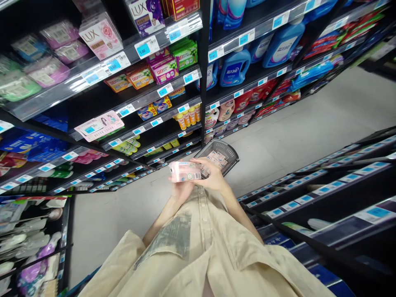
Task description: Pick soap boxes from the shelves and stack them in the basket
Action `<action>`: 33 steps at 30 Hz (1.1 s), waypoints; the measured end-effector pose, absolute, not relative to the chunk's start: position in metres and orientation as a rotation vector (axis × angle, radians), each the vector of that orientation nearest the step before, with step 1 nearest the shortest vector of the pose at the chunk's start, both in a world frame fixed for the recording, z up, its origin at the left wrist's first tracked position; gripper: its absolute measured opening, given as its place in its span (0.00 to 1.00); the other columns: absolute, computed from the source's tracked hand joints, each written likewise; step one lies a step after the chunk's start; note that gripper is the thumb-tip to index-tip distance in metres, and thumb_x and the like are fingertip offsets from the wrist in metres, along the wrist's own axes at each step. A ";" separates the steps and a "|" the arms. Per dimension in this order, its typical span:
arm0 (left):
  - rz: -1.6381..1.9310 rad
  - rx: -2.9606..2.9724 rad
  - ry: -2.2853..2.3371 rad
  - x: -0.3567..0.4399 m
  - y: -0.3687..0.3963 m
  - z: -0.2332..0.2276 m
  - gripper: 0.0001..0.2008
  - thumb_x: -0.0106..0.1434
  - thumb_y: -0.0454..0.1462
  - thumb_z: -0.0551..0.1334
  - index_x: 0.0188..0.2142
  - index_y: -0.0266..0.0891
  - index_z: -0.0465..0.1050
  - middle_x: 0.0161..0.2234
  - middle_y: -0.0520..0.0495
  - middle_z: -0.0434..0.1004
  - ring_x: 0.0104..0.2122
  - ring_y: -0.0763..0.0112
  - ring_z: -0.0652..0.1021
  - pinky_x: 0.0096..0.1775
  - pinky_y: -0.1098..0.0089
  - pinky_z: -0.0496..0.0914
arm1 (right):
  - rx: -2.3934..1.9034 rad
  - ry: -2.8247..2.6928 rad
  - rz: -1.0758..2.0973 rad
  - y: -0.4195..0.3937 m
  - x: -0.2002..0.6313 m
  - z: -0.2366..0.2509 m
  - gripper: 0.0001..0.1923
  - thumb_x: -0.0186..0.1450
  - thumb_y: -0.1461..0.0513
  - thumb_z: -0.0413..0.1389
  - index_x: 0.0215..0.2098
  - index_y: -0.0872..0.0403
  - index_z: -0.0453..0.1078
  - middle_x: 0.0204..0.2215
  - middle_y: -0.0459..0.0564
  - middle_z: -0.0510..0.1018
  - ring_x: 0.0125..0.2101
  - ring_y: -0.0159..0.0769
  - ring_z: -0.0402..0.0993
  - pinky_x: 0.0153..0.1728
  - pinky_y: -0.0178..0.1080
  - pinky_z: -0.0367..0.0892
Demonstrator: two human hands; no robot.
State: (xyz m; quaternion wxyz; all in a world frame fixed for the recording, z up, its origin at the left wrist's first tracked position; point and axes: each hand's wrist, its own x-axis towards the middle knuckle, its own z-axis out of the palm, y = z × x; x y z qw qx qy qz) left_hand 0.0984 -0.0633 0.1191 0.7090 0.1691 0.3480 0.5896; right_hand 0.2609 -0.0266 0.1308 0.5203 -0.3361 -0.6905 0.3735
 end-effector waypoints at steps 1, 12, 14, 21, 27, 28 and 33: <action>1.296 0.397 0.807 0.098 -0.063 0.115 0.47 0.39 0.63 0.79 0.56 0.48 0.78 0.56 0.43 0.81 0.59 0.48 0.77 0.55 0.56 0.74 | -0.808 -1.657 0.899 -0.027 0.261 0.130 0.35 0.60 0.61 0.73 0.63 0.45 0.72 0.56 0.53 0.81 0.56 0.47 0.77 0.60 0.51 0.72; 1.370 1.074 1.020 0.083 -0.056 0.107 0.38 0.50 0.58 0.78 0.55 0.44 0.79 0.60 0.38 0.77 0.61 0.50 0.75 0.61 0.57 0.70 | -0.759 -1.590 1.015 -0.025 0.259 0.117 0.35 0.55 0.57 0.75 0.59 0.45 0.72 0.53 0.53 0.80 0.53 0.49 0.79 0.56 0.51 0.76; 1.380 1.206 1.010 0.077 -0.054 0.111 0.39 0.48 0.56 0.80 0.56 0.43 0.78 0.59 0.37 0.77 0.60 0.49 0.76 0.61 0.55 0.71 | -0.718 -1.466 1.107 -0.025 0.258 0.114 0.35 0.52 0.52 0.77 0.55 0.44 0.72 0.51 0.52 0.80 0.53 0.50 0.80 0.56 0.53 0.76; 1.466 1.413 0.884 0.074 -0.049 0.117 0.41 0.49 0.45 0.83 0.60 0.46 0.72 0.58 0.37 0.78 0.59 0.50 0.79 0.58 0.55 0.73 | -0.653 -1.250 1.333 -0.023 0.266 0.117 0.43 0.44 0.49 0.81 0.51 0.44 0.66 0.51 0.54 0.81 0.56 0.55 0.79 0.63 0.61 0.71; 1.520 1.248 0.911 0.082 -0.052 0.125 0.42 0.46 0.46 0.84 0.58 0.46 0.73 0.57 0.37 0.78 0.59 0.52 0.78 0.57 0.58 0.74 | -0.570 -1.227 1.369 -0.021 0.263 0.115 0.41 0.47 0.46 0.78 0.50 0.43 0.62 0.53 0.54 0.80 0.58 0.55 0.79 0.62 0.61 0.73; 1.535 1.217 0.906 0.082 -0.053 0.126 0.42 0.44 0.45 0.85 0.58 0.47 0.74 0.56 0.38 0.79 0.59 0.52 0.79 0.56 0.59 0.74 | -0.575 -1.225 1.383 -0.021 0.263 0.114 0.42 0.47 0.44 0.78 0.50 0.42 0.62 0.53 0.54 0.80 0.58 0.55 0.79 0.62 0.62 0.73; 1.585 1.123 0.901 0.076 -0.054 0.126 0.46 0.32 0.43 0.87 0.52 0.47 0.77 0.49 0.42 0.82 0.50 0.57 0.83 0.51 0.64 0.76 | -0.688 -1.252 1.438 -0.022 0.263 0.106 0.45 0.40 0.40 0.78 0.48 0.42 0.64 0.53 0.55 0.81 0.57 0.57 0.79 0.59 0.61 0.76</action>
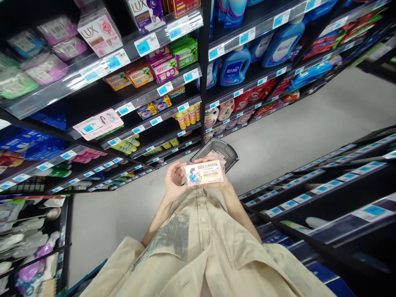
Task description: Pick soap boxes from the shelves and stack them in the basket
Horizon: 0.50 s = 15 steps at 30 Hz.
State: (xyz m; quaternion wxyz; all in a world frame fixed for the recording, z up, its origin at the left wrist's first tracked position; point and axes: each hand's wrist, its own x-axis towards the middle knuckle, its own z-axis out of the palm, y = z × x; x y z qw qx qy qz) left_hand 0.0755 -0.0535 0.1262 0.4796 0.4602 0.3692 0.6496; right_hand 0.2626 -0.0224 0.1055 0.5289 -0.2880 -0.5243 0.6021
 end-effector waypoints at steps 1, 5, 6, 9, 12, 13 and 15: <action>1.589 1.116 0.921 0.074 -0.053 0.126 0.46 0.30 0.43 0.88 0.51 0.47 0.77 0.47 0.43 0.82 0.48 0.57 0.83 0.49 0.64 0.76 | -0.695 -1.260 1.436 -0.023 0.263 0.105 0.45 0.40 0.40 0.78 0.48 0.42 0.64 0.53 0.55 0.81 0.57 0.57 0.79 0.58 0.61 0.77; 1.625 1.145 0.940 0.071 -0.055 0.126 0.45 0.29 0.43 0.88 0.50 0.47 0.78 0.46 0.44 0.83 0.47 0.57 0.84 0.49 0.65 0.77 | -0.695 -1.290 1.426 -0.025 0.263 0.104 0.45 0.41 0.40 0.77 0.50 0.42 0.65 0.54 0.57 0.81 0.57 0.57 0.79 0.57 0.61 0.77; 1.636 1.157 0.928 0.071 -0.056 0.127 0.44 0.31 0.42 0.88 0.50 0.47 0.78 0.47 0.44 0.83 0.48 0.57 0.84 0.49 0.65 0.76 | -0.697 -1.297 1.426 -0.025 0.263 0.105 0.46 0.42 0.39 0.77 0.51 0.42 0.65 0.55 0.57 0.81 0.57 0.57 0.79 0.57 0.61 0.77; 1.646 1.183 0.912 0.071 -0.057 0.127 0.42 0.34 0.41 0.87 0.50 0.47 0.78 0.49 0.43 0.83 0.50 0.56 0.84 0.50 0.65 0.76 | -0.682 -1.321 1.419 -0.025 0.262 0.108 0.46 0.43 0.39 0.76 0.52 0.42 0.64 0.56 0.57 0.80 0.58 0.56 0.78 0.58 0.60 0.76; 1.627 1.176 0.932 0.071 -0.058 0.126 0.42 0.33 0.42 0.87 0.50 0.47 0.78 0.50 0.43 0.83 0.51 0.55 0.83 0.49 0.64 0.76 | -0.641 -1.324 1.403 -0.024 0.261 0.109 0.44 0.45 0.40 0.76 0.53 0.42 0.63 0.57 0.57 0.79 0.58 0.54 0.78 0.59 0.58 0.76; 1.619 1.164 0.945 0.070 -0.058 0.125 0.43 0.33 0.43 0.87 0.50 0.47 0.78 0.50 0.43 0.83 0.51 0.55 0.83 0.49 0.64 0.76 | -0.639 -1.320 1.399 -0.024 0.260 0.108 0.44 0.46 0.40 0.76 0.52 0.42 0.63 0.57 0.57 0.79 0.59 0.54 0.78 0.59 0.58 0.76; 1.603 1.131 0.976 0.069 -0.057 0.124 0.43 0.32 0.43 0.87 0.49 0.47 0.77 0.50 0.42 0.83 0.50 0.55 0.83 0.48 0.64 0.77 | -0.660 -1.316 1.398 -0.023 0.259 0.107 0.45 0.44 0.39 0.76 0.52 0.42 0.63 0.57 0.57 0.80 0.59 0.55 0.78 0.59 0.58 0.76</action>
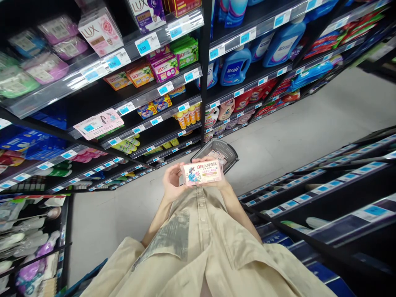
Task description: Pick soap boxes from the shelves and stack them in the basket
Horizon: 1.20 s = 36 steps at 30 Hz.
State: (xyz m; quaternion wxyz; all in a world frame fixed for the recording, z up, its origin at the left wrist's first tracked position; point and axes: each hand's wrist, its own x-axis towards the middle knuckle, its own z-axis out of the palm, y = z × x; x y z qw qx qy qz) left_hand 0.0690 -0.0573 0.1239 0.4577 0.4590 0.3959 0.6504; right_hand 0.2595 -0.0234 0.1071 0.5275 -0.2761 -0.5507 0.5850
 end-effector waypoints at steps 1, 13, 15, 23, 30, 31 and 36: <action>1.599 1.114 0.985 0.069 -0.057 0.123 0.43 0.32 0.43 0.87 0.49 0.47 0.78 0.49 0.42 0.83 0.50 0.55 0.83 0.47 0.64 0.77 | -0.675 -1.319 1.401 -0.023 0.259 0.106 0.46 0.43 0.39 0.76 0.52 0.42 0.63 0.57 0.57 0.80 0.59 0.56 0.78 0.59 0.59 0.76; 1.604 1.045 0.983 0.067 -0.055 0.121 0.42 0.30 0.44 0.87 0.47 0.46 0.78 0.48 0.43 0.84 0.48 0.56 0.84 0.46 0.64 0.76 | -0.707 -1.296 1.432 -0.023 0.258 0.111 0.47 0.41 0.38 0.77 0.52 0.42 0.65 0.56 0.55 0.81 0.60 0.56 0.77 0.62 0.62 0.73; 1.612 1.058 0.972 0.067 -0.054 0.120 0.42 0.31 0.44 0.87 0.48 0.47 0.78 0.49 0.43 0.84 0.47 0.57 0.84 0.47 0.64 0.76 | -0.689 -1.290 1.426 -0.023 0.258 0.112 0.46 0.42 0.40 0.78 0.51 0.42 0.65 0.56 0.55 0.81 0.60 0.56 0.77 0.63 0.61 0.74; 1.588 1.038 0.988 0.068 -0.054 0.125 0.47 0.24 0.43 0.88 0.47 0.47 0.78 0.48 0.42 0.85 0.47 0.55 0.84 0.45 0.64 0.77 | -0.703 -1.271 1.437 -0.022 0.258 0.112 0.47 0.41 0.42 0.79 0.51 0.44 0.65 0.56 0.58 0.81 0.60 0.56 0.77 0.62 0.59 0.74; 1.635 1.037 0.959 0.065 -0.051 0.119 0.48 0.21 0.41 0.88 0.47 0.47 0.78 0.46 0.44 0.86 0.44 0.60 0.85 0.45 0.67 0.76 | -0.621 -1.275 1.410 -0.021 0.257 0.111 0.47 0.42 0.44 0.80 0.52 0.46 0.65 0.56 0.60 0.81 0.59 0.55 0.79 0.61 0.59 0.74; 1.627 1.033 0.975 0.065 -0.051 0.118 0.49 0.21 0.41 0.88 0.47 0.47 0.78 0.46 0.44 0.86 0.44 0.60 0.85 0.45 0.67 0.76 | -0.620 -1.279 1.405 -0.021 0.257 0.111 0.47 0.42 0.44 0.80 0.52 0.46 0.65 0.56 0.60 0.81 0.59 0.54 0.79 0.61 0.59 0.74; 1.603 1.015 1.020 0.063 -0.051 0.115 0.50 0.19 0.42 0.87 0.47 0.45 0.77 0.47 0.40 0.86 0.44 0.57 0.85 0.45 0.65 0.77 | -0.579 -1.294 1.381 -0.022 0.258 0.111 0.45 0.45 0.45 0.79 0.53 0.46 0.65 0.57 0.60 0.81 0.59 0.54 0.79 0.61 0.58 0.74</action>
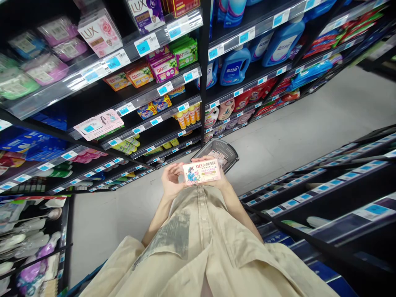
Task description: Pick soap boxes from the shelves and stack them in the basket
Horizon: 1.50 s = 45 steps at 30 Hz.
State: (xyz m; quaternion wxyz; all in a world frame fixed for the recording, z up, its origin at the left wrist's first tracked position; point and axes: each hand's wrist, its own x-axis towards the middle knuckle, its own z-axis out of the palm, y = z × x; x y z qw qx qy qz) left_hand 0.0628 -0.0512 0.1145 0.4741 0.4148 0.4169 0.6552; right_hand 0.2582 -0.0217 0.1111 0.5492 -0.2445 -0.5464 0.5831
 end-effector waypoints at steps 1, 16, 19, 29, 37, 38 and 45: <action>1.603 1.015 1.017 0.063 -0.051 0.114 0.50 0.19 0.41 0.88 0.47 0.45 0.77 0.47 0.40 0.87 0.45 0.57 0.85 0.44 0.65 0.77 | -0.576 -1.297 1.378 -0.022 0.258 0.111 0.45 0.46 0.45 0.79 0.53 0.46 0.65 0.57 0.60 0.81 0.59 0.54 0.79 0.61 0.58 0.74; 1.631 1.034 1.064 0.062 -0.052 0.102 0.46 0.23 0.45 0.87 0.45 0.42 0.78 0.45 0.40 0.87 0.37 0.60 0.87 0.40 0.66 0.80 | -0.508 -1.213 1.425 -0.022 0.259 0.113 0.43 0.45 0.53 0.81 0.54 0.46 0.67 0.57 0.57 0.81 0.59 0.52 0.78 0.62 0.55 0.73; 1.633 1.039 1.096 0.062 -0.052 0.102 0.46 0.22 0.47 0.87 0.44 0.41 0.77 0.45 0.39 0.87 0.37 0.58 0.87 0.39 0.66 0.80 | -0.529 -1.189 1.449 -0.022 0.258 0.115 0.43 0.43 0.54 0.82 0.53 0.46 0.68 0.57 0.56 0.82 0.59 0.51 0.79 0.62 0.55 0.73; 1.647 1.002 1.126 0.067 -0.052 0.105 0.41 0.28 0.45 0.87 0.43 0.42 0.78 0.45 0.40 0.88 0.37 0.59 0.87 0.42 0.64 0.81 | -0.584 -1.137 1.432 -0.023 0.258 0.122 0.42 0.43 0.57 0.82 0.51 0.47 0.68 0.55 0.57 0.83 0.58 0.52 0.80 0.61 0.56 0.73; 1.529 1.049 1.078 0.066 -0.050 0.111 0.39 0.39 0.44 0.86 0.50 0.43 0.76 0.53 0.36 0.84 0.39 0.61 0.86 0.43 0.64 0.79 | -0.697 -1.197 1.322 -0.022 0.261 0.120 0.41 0.44 0.56 0.81 0.52 0.47 0.69 0.54 0.55 0.83 0.56 0.51 0.80 0.61 0.54 0.73; 1.480 1.057 1.077 0.067 -0.051 0.113 0.39 0.42 0.44 0.85 0.52 0.44 0.75 0.56 0.35 0.82 0.43 0.59 0.86 0.45 0.64 0.79 | -0.728 -1.220 1.286 -0.022 0.262 0.120 0.41 0.45 0.57 0.81 0.53 0.48 0.70 0.54 0.56 0.83 0.56 0.50 0.81 0.61 0.54 0.73; 1.196 0.988 1.136 0.084 -0.055 0.111 0.29 0.57 0.44 0.76 0.57 0.42 0.78 0.64 0.38 0.74 0.60 0.51 0.75 0.60 0.55 0.71 | -0.936 -1.384 0.983 -0.022 0.262 0.122 0.30 0.54 0.55 0.76 0.51 0.50 0.74 0.49 0.55 0.83 0.50 0.48 0.81 0.53 0.50 0.77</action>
